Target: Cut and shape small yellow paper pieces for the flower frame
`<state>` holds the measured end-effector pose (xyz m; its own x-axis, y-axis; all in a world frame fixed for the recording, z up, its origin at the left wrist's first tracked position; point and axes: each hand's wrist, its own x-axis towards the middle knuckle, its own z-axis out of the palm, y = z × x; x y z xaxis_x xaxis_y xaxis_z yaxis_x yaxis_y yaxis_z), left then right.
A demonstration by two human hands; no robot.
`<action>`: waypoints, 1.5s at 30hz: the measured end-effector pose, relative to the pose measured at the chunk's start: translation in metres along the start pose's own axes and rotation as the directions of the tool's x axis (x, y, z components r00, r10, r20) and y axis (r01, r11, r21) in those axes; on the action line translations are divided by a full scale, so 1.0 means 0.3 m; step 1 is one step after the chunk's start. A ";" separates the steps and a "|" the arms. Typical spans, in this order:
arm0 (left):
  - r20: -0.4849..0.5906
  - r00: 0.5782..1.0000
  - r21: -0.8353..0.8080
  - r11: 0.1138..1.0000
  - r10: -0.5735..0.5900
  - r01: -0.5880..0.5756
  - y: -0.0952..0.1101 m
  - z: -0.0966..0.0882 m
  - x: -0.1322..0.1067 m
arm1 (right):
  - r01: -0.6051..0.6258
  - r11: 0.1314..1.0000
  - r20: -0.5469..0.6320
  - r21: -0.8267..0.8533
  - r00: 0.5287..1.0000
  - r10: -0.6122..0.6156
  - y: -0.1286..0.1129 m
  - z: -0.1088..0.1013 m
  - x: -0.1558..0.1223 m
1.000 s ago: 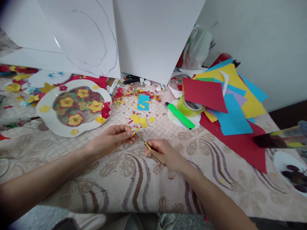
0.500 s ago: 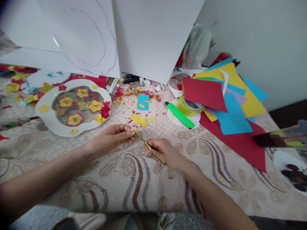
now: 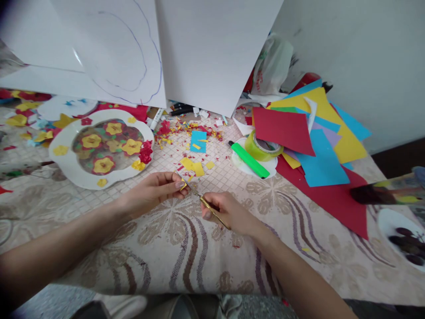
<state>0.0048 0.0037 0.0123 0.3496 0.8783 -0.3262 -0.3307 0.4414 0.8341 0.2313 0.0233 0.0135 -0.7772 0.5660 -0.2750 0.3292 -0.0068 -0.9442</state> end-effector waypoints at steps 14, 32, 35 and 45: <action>-0.008 1.000 -0.002 1.000 -0.001 0.001 0.005 0.000 0.001 | -0.043 0.999 -0.018 -0.014 0.999 0.043 -0.003 0.003 0.006; -0.049 0.997 -0.004 0.998 -0.061 0.061 -0.020 0.014 -0.002 | -0.355 0.521 -0.557 -0.777 0.772 -0.306 0.029 -0.139 0.002; -0.022 0.998 -0.004 0.998 -0.061 0.061 -0.026 0.016 -0.001 | -0.211 0.636 -0.555 -0.743 0.725 -0.407 0.016 -0.118 0.007; -0.015 1.000 0.077 0.997 -0.014 0.015 -0.053 0.030 -0.008 | 0.128 0.990 -0.429 -0.058 0.892 -0.140 -0.020 0.062 0.056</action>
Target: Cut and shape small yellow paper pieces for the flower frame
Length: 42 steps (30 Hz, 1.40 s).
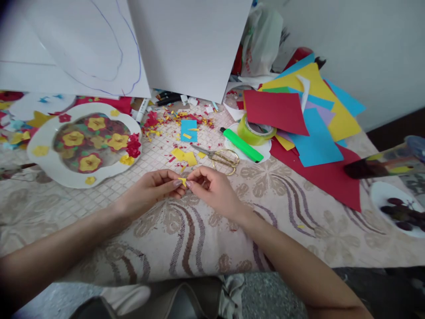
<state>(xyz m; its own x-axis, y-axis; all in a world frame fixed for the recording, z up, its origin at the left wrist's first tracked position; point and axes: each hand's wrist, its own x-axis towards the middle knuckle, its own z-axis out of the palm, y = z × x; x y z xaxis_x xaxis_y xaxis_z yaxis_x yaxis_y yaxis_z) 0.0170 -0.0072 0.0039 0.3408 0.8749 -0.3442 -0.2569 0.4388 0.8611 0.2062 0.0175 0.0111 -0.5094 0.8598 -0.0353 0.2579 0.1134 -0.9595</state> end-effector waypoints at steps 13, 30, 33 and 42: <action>0.052 0.999 0.212 0.977 0.016 -0.027 -0.015 -0.007 0.008 | 0.106 0.971 -0.033 -0.216 0.993 -0.116 -0.002 0.022 0.005; -0.018 0.997 0.033 0.996 -0.078 0.078 -0.007 -0.008 0.011 | 0.482 0.557 0.136 -0.676 0.825 -0.549 0.020 0.034 -0.010; -0.019 0.996 0.022 0.996 -0.089 0.090 -0.004 -0.007 0.009 | 0.488 0.563 0.128 -0.667 0.820 -0.558 0.021 0.036 -0.013; 0.040 0.996 0.134 0.988 -0.078 0.072 0.005 -0.005 0.007 | 0.204 0.933 -0.068 -0.296 0.970 -0.233 0.011 0.032 -0.012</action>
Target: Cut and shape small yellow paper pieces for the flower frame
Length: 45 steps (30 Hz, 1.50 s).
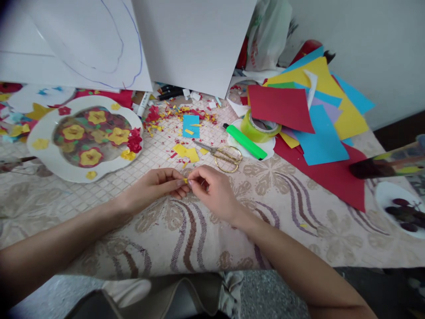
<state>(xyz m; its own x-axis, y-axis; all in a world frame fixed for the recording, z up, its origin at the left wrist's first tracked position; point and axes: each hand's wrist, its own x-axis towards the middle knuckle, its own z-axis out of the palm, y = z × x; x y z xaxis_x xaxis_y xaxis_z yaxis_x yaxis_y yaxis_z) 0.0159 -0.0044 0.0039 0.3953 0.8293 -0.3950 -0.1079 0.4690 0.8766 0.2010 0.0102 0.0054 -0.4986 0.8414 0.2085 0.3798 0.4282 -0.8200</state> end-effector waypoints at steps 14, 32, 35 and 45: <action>-0.021 0.999 -0.115 0.993 -0.037 0.034 0.006 -0.005 -0.005 | 0.084 0.993 0.118 0.088 0.989 -0.094 0.021 -0.034 0.012; 0.042 0.999 0.076 0.997 0.014 -0.018 -0.007 -0.005 0.001 | -0.008 0.994 0.159 0.108 0.987 -0.009 0.026 -0.027 0.016; 0.043 0.999 0.100 0.994 0.030 -0.035 -0.010 -0.004 0.001 | -0.145 0.960 0.197 0.241 0.975 0.098 0.024 -0.016 0.011; 0.043 0.996 0.138 0.987 0.074 -0.080 -0.016 0.001 0.001 | -0.303 0.889 0.245 0.344 0.943 0.226 0.017 -0.021 0.017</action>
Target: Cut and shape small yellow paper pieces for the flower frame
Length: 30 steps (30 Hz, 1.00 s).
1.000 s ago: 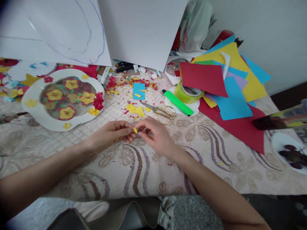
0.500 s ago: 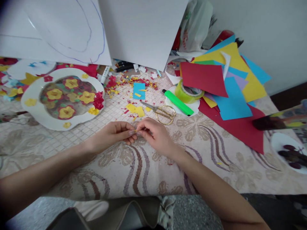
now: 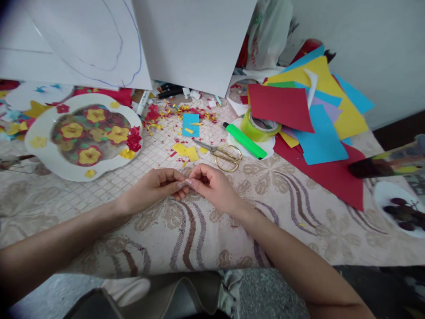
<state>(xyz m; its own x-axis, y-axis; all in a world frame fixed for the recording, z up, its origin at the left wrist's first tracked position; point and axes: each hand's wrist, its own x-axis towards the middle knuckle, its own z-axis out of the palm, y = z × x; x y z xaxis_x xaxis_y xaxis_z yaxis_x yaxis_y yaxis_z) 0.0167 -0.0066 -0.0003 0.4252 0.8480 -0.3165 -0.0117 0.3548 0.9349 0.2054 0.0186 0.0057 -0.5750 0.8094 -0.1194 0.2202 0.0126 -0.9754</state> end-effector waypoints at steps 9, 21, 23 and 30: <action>-0.031 0.999 0.012 1.000 -0.011 0.012 0.006 0.004 -0.002 | -0.047 0.993 -0.002 0.107 0.999 0.048 0.009 0.017 0.000; -0.015 0.999 -0.017 0.999 -0.034 0.034 0.014 0.001 -0.001 | -0.002 0.998 0.007 0.067 1.000 0.001 -0.003 0.020 -0.006; -0.024 0.999 -0.027 0.999 -0.048 0.047 0.018 0.001 0.001 | 0.005 0.998 -0.021 0.061 1.000 -0.004 0.000 0.026 -0.008; -0.032 0.997 -0.041 0.997 -0.066 0.064 0.020 -0.005 0.002 | -0.009 0.999 -0.053 0.048 0.999 0.012 0.003 0.032 -0.009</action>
<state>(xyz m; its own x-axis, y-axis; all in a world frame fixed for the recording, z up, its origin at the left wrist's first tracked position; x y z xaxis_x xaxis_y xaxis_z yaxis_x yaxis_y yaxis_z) 0.0156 -0.0035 0.0049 0.3954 0.8351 -0.3824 -0.0215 0.4246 0.9051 0.1996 0.0108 0.0035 -0.5297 0.8395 -0.1209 0.1878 -0.0229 -0.9819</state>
